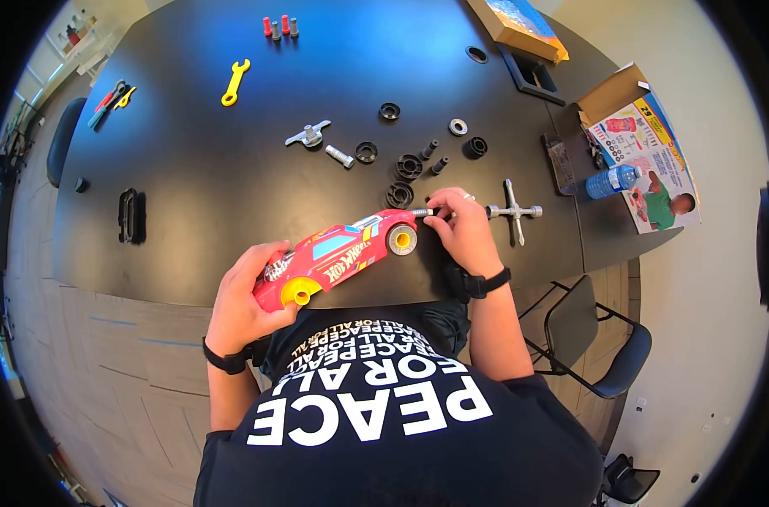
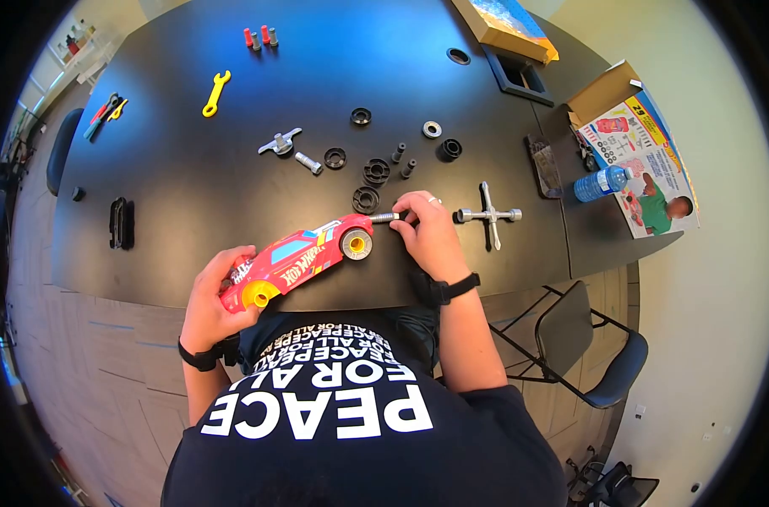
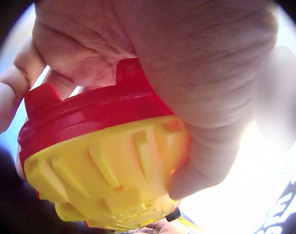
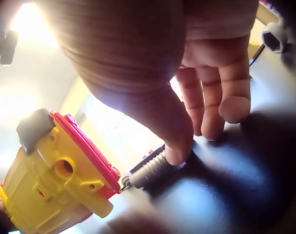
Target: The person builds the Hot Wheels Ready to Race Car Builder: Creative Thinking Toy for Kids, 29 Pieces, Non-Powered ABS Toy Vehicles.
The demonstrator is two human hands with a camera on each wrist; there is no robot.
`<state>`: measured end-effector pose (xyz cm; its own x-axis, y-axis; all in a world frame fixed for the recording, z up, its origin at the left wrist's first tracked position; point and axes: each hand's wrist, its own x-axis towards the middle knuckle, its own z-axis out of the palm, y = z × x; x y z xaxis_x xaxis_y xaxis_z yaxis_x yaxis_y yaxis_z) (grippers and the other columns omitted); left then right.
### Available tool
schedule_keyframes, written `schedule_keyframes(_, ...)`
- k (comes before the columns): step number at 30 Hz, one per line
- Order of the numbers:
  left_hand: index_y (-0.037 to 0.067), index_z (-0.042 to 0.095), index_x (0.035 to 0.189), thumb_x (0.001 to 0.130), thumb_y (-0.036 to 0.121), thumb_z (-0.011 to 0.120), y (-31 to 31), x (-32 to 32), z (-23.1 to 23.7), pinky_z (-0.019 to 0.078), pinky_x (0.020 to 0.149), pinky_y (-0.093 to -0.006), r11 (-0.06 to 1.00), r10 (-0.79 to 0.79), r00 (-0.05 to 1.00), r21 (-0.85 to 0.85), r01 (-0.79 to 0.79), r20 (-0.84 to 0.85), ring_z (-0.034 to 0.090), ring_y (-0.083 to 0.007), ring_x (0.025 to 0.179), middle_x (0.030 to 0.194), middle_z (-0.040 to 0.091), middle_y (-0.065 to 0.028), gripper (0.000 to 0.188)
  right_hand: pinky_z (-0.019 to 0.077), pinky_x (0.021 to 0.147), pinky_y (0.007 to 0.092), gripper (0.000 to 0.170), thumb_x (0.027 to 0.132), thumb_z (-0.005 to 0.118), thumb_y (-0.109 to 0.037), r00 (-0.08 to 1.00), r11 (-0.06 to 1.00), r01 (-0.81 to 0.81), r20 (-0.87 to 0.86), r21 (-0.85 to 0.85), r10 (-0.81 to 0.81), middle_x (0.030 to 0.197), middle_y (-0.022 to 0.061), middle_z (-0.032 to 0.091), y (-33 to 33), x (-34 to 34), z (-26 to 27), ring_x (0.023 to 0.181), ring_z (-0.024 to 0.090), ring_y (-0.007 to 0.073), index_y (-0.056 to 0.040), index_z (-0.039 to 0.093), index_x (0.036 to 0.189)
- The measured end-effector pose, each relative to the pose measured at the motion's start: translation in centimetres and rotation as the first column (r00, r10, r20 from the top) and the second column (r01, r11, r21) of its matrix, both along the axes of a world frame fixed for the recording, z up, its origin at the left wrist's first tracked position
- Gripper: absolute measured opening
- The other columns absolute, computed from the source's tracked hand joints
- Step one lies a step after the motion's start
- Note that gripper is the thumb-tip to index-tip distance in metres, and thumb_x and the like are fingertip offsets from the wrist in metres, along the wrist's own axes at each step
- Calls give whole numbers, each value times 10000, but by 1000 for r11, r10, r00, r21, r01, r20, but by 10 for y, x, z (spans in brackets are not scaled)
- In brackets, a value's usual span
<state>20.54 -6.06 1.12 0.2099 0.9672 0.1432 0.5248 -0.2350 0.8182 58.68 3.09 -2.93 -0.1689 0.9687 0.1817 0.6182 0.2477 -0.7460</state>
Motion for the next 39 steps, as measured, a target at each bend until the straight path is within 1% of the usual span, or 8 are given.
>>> schedule_keyframes(4, 41, 678, 1367, 724, 176, 852, 0, 1, 0, 590, 994, -403, 1000, 7, 1000, 5, -8, 12, 738, -359, 1106, 1248, 743, -166, 680, 652, 840, 275, 230, 957, 783, 95, 940, 999, -41, -341, -18, 33, 1210, 85, 738, -21, 2, 32, 1036, 750, 147, 6, 749, 1166)
schedule_keyframes(9, 32, 678, 1383, 755, 149, 852, 0, 0, 0, 582, 957, -353, 1000, -10, 1000, 26, 10, -13, 736, -267, 1088, 1244, 750, -140, 663, 656, 857, 301, 297, 933, 774, 129, 901, 982, -78, -410, 169, 142, 1223, 99, 739, -47, -13, 87, 1056, 764, 190, -3, 758, 1199)
schedule_keyframes(11, 34, 678, 1385, 757, 150, 850, 1, 1, 1, 585, 949, -355, 1000, -14, 1000, 21, 15, -18, 736, -266, 1086, 1245, 750, -138, 661, 647, 845, 333, 299, 921, 775, 123, 953, 933, -269, -78, 237, 294, 1219, 122, 737, -50, -16, 104, 1034, 768, 238, 0, 759, 1193)
schedule_keyframes(15, 41, 677, 1384, 741, 162, 852, 0, 1, 1, 589, 974, -382, 1000, -2, 1000, 2, 2, -16, 739, -312, 1110, 1261, 749, -149, 677, 613, 832, 390, 274, 936, 760, 92, 960, 921, -279, 77, 272, 268, 1199, 127, 728, -56, -34, 107, 1000, 748, 291, -13, 765, 1189)
schedule_keyframes(26, 50, 676, 1377, 724, 170, 859, -2, 3, 4, 595, 990, -403, 1000, 12, 999, 1, -12, -34, 739, -355, 1131, 1273, 743, -161, 689, 601, 796, 350, 413, 912, 768, 130, 932, 899, -362, 121, 246, 342, 1237, 123, 691, -53, -41, 109, 905, 721, 224, 0, 754, 1304)
schedule_keyframes(33, 59, 679, 1375, 725, 169, 860, -1, 4, 4, 592, 981, -404, 1000, 5, 1000, 12, -5, -31, 733, -352, 1111, 1270, 743, -156, 684, 567, 711, 337, 490, 912, 823, 11, 984, 972, -180, 42, 152, 175, 1241, 132, 684, -46, -3, 93, 830, 687, 215, -55, 719, 1386)
schedule_keyframes(35, 60, 680, 1374, 725, 170, 862, -1, 4, 4, 591, 980, -403, 1000, 0, 1000, -4, 0, -24, 733, -352, 1108, 1268, 743, -155, 683, 585, 804, 390, 439, 925, 779, 24, 962, 966, 226, 124, 125, -242, 1238, 158, 691, -33, 25, 77, 922, 706, 278, -51, 727, 1354)
schedule_keyframes(39, 61, 680, 1373, 722, 173, 864, -1, 4, 4, 587, 982, -403, 1000, 10, 1000, -23, -10, -3, 731, -354, 1102, 1255, 745, -152, 685, 539, 1026, 504, 437, 887, 729, 79, 744, 854, 418, 422, 311, -518, 1340, 186, 690, -11, 112, 17, 1184, 642, 427, -62, 769, 1298)
